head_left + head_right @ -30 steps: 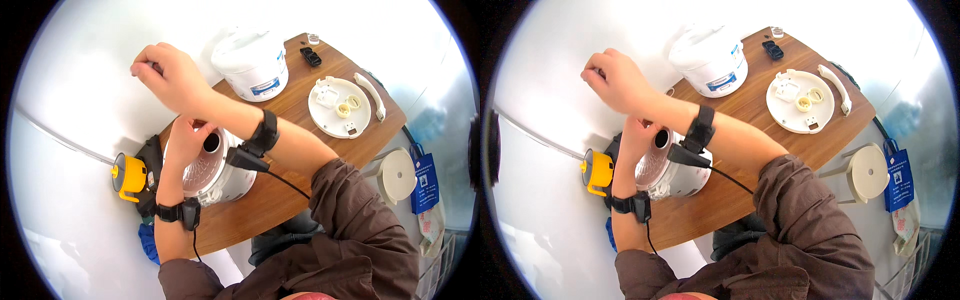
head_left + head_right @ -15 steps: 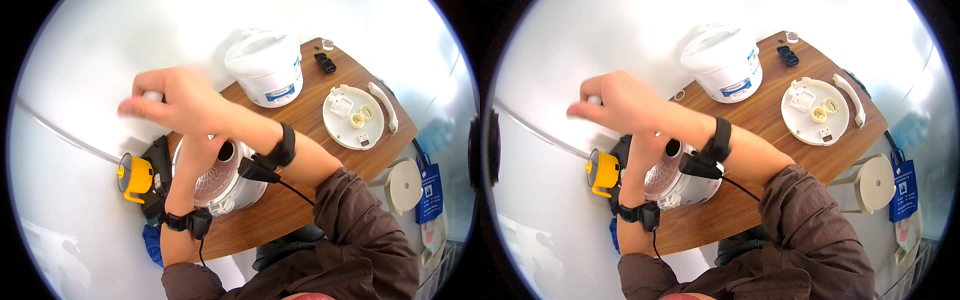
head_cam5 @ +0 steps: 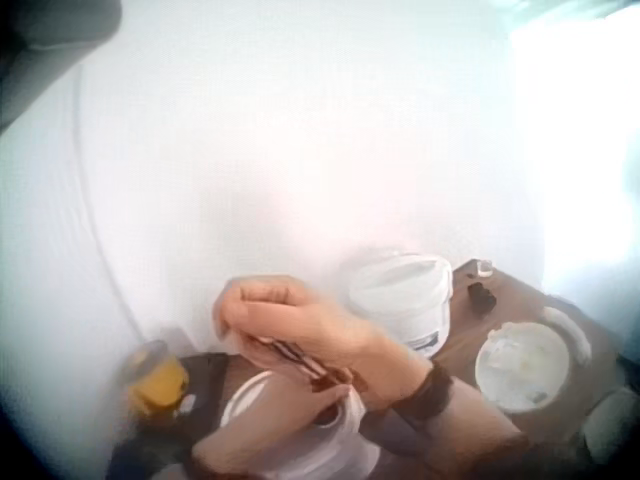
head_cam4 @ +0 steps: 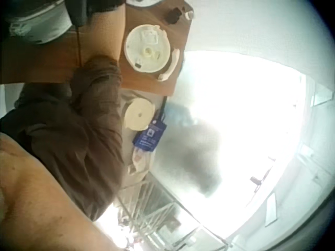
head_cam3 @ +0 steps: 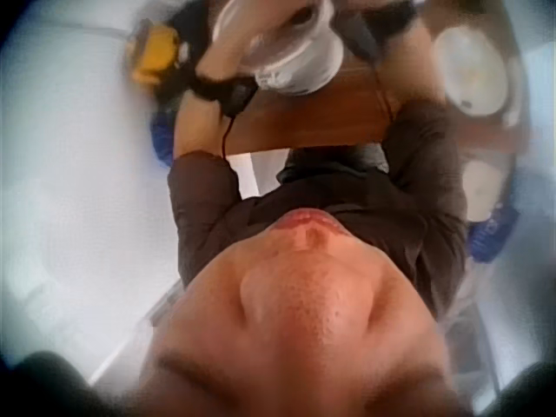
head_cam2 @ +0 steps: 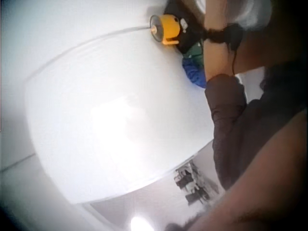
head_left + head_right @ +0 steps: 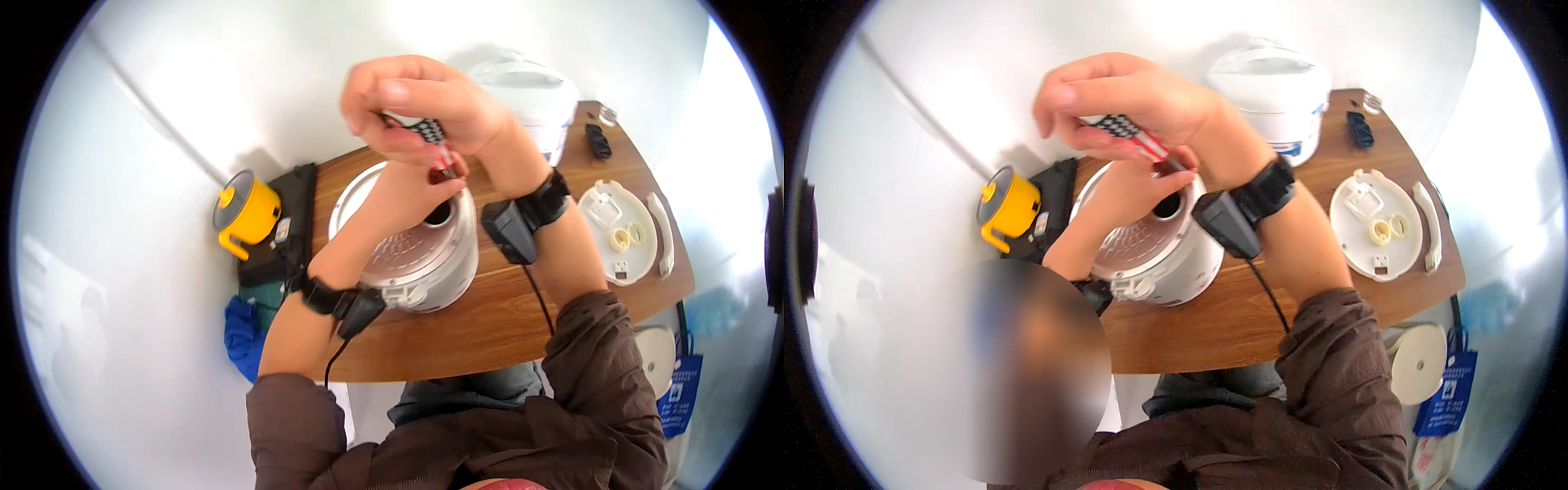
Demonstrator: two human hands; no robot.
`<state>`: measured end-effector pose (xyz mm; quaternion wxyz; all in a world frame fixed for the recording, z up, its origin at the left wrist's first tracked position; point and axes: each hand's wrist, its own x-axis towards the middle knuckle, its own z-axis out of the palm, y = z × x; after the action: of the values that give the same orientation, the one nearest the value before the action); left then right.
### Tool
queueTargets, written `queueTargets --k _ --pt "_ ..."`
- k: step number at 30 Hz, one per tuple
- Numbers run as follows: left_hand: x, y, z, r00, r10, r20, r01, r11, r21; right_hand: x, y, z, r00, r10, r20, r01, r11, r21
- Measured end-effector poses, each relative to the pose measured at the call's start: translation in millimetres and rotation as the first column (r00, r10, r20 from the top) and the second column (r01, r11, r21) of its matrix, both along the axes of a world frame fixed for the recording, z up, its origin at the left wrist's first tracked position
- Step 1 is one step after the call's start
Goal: The person assembles a white rice cooker by placing the lid on the body and securing it with multiple screws using a screwdriver. They repeatedly pick up screws, align them, and tighten them into the lid.
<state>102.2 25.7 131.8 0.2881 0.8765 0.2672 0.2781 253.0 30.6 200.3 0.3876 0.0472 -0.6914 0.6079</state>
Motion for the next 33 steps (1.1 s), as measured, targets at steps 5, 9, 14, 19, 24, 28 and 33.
queueTargets --k 5,9,14,19,24,28,33 --pt "0.0 4.5 3.8 0.996 0.040 -0.075 -0.046 0.996 -0.079 -34.3 13.7 -4.4 0.449 -0.881 -0.150 0.893 0.448 0.039" --pt "-7.4 6.0 -5.5 1.000 0.004 -0.004 -0.005 0.993 -0.114 -26.2 -5.9 3.2 0.587 -0.774 -0.239 0.769 0.625 -0.133" --pt "-1.1 5.6 -2.8 1.000 0.000 0.018 0.002 0.995 -0.104 -12.4 6.5 2.4 0.758 -0.641 -0.120 0.648 0.761 0.030" --pt "-8.0 11.3 -11.2 0.999 -0.009 0.041 0.010 1.000 -0.008 -33.2 -9.6 -11.3 0.346 -0.910 -0.227 0.937 0.346 0.040" --pt "-3.9 8.2 -5.7 0.999 -0.020 0.049 0.024 0.997 -0.069 -14.4 2.6 -21.6 0.448 -0.735 -0.510 0.777 0.602 -0.185" --pt "-7.3 7.8 -1.7 1.000 -0.008 0.009 0.009 0.995 -0.095 -3.8 -0.9 -16.5 0.288 -0.901 -0.323 0.957 0.277 0.082" --pt "-7.1 15.3 -13.2 0.997 -0.056 0.058 0.055 0.998 0.018 14.5 -26.9 4.8 -0.029 -0.989 -0.148 0.792 -0.113 0.600"
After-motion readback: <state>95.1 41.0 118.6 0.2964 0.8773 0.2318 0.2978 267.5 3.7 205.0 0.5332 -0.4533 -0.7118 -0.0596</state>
